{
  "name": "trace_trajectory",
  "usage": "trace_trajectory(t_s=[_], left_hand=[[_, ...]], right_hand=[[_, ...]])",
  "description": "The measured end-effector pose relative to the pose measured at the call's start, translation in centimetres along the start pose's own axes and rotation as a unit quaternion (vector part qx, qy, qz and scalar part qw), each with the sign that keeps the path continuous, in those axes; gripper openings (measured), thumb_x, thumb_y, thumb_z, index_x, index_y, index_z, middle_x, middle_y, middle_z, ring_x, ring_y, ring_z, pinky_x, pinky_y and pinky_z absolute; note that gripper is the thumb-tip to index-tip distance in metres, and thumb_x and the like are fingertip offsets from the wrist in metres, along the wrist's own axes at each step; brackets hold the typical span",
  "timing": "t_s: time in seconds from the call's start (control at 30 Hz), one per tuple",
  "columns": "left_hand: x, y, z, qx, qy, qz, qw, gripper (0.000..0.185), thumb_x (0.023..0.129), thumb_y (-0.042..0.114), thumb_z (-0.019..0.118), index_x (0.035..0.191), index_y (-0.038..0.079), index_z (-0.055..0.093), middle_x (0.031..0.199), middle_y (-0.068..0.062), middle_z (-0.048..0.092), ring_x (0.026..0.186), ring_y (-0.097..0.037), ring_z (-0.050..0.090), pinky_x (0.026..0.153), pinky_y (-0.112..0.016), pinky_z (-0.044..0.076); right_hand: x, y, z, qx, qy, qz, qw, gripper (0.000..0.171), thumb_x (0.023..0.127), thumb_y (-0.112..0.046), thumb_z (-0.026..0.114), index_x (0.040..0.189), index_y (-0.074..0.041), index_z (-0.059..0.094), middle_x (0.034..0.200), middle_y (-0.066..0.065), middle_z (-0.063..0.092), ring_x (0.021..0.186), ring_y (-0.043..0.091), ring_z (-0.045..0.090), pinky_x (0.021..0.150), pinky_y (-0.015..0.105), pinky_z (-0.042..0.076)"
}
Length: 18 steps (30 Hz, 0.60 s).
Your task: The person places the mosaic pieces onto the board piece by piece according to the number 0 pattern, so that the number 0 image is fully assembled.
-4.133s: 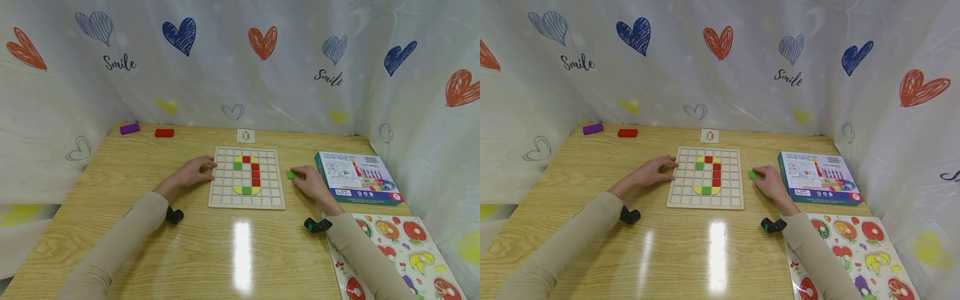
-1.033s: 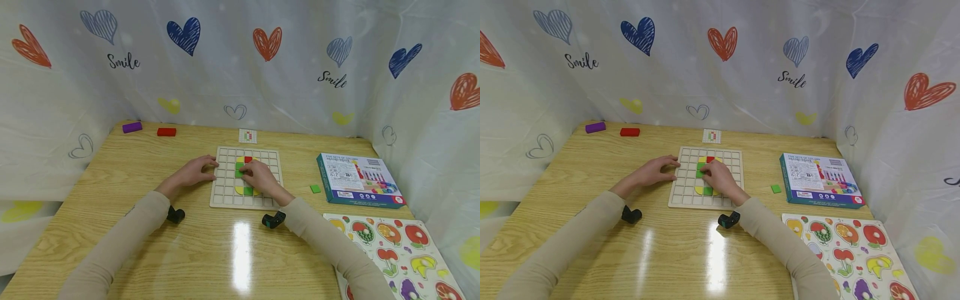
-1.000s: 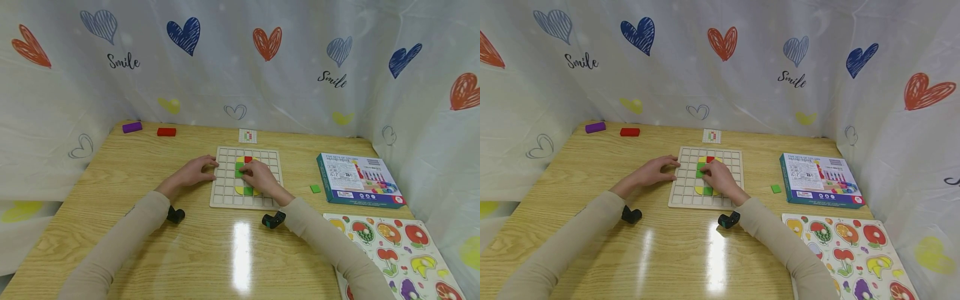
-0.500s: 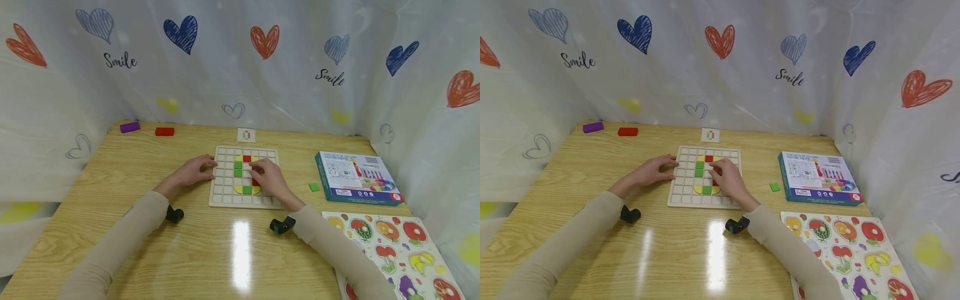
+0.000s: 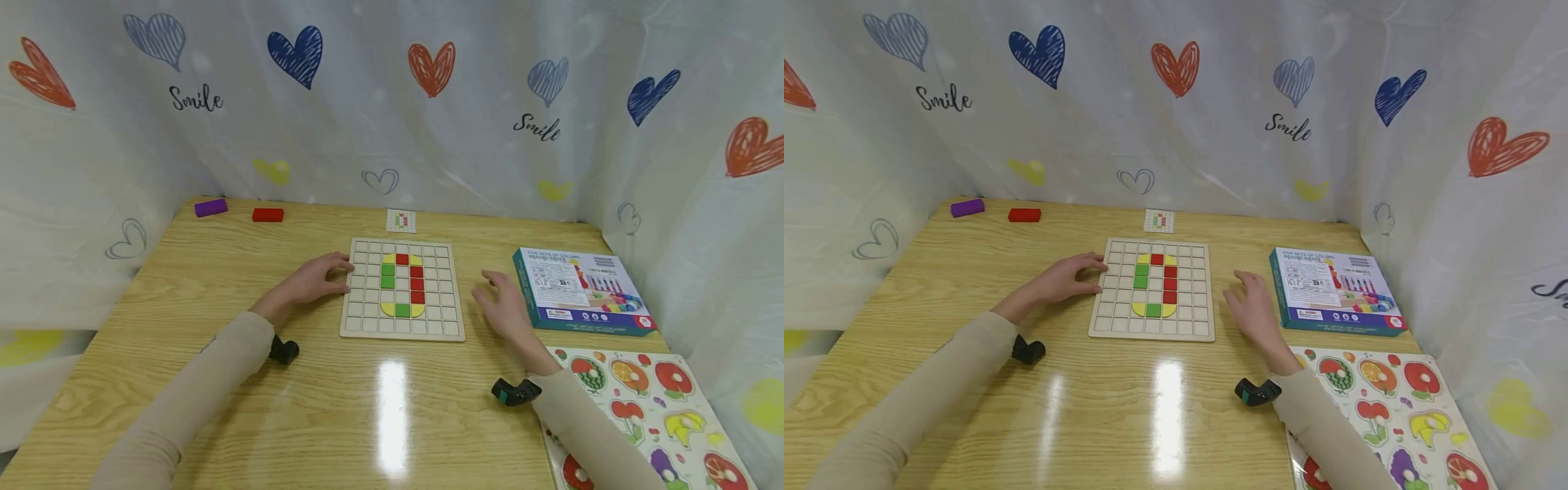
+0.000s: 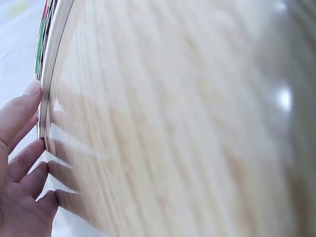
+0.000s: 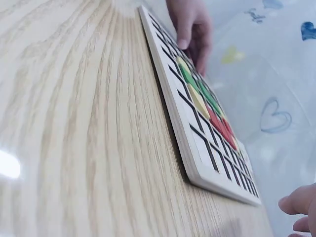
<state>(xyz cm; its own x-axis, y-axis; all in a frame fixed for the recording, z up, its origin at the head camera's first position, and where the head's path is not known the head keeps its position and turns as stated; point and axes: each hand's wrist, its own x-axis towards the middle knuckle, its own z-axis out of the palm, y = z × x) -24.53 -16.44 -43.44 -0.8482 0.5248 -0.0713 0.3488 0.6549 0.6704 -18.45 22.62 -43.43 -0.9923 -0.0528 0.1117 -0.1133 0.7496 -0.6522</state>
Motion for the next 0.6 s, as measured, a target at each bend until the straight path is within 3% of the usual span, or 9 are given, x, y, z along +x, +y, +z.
trace_trajectory(t_s=[0.3,0.6], left_hand=[[0.0,-0.1,0.1,-0.002,0.001,-0.002,1.0,0.046,0.092,0.022,0.07,0.133,0.004,0.058,0.152,-0.019,0.036,0.145,-0.036,0.023,0.118,-0.051,0.017],[0.0,-0.1,0.2,0.002,0.002,0.002,1.0,0.046,0.092,0.022,0.07,0.132,0.003,0.058,0.152,-0.019,0.036,0.145,-0.037,0.023,0.118,-0.051,0.018]], right_hand=[[-1.7,1.3,-1.6,-0.023,-0.028,0.024,0.999,0.055,0.099,-0.024,0.057,0.145,0.002,0.04,0.141,0.028,0.042,0.129,0.045,0.04,0.106,0.06,0.032],[-1.0,1.8,-0.8,0.018,-0.037,0.003,0.999,0.054,0.098,-0.02,0.06,0.145,-0.001,0.043,0.141,0.025,0.044,0.129,0.04,0.045,0.108,0.053,0.035]])
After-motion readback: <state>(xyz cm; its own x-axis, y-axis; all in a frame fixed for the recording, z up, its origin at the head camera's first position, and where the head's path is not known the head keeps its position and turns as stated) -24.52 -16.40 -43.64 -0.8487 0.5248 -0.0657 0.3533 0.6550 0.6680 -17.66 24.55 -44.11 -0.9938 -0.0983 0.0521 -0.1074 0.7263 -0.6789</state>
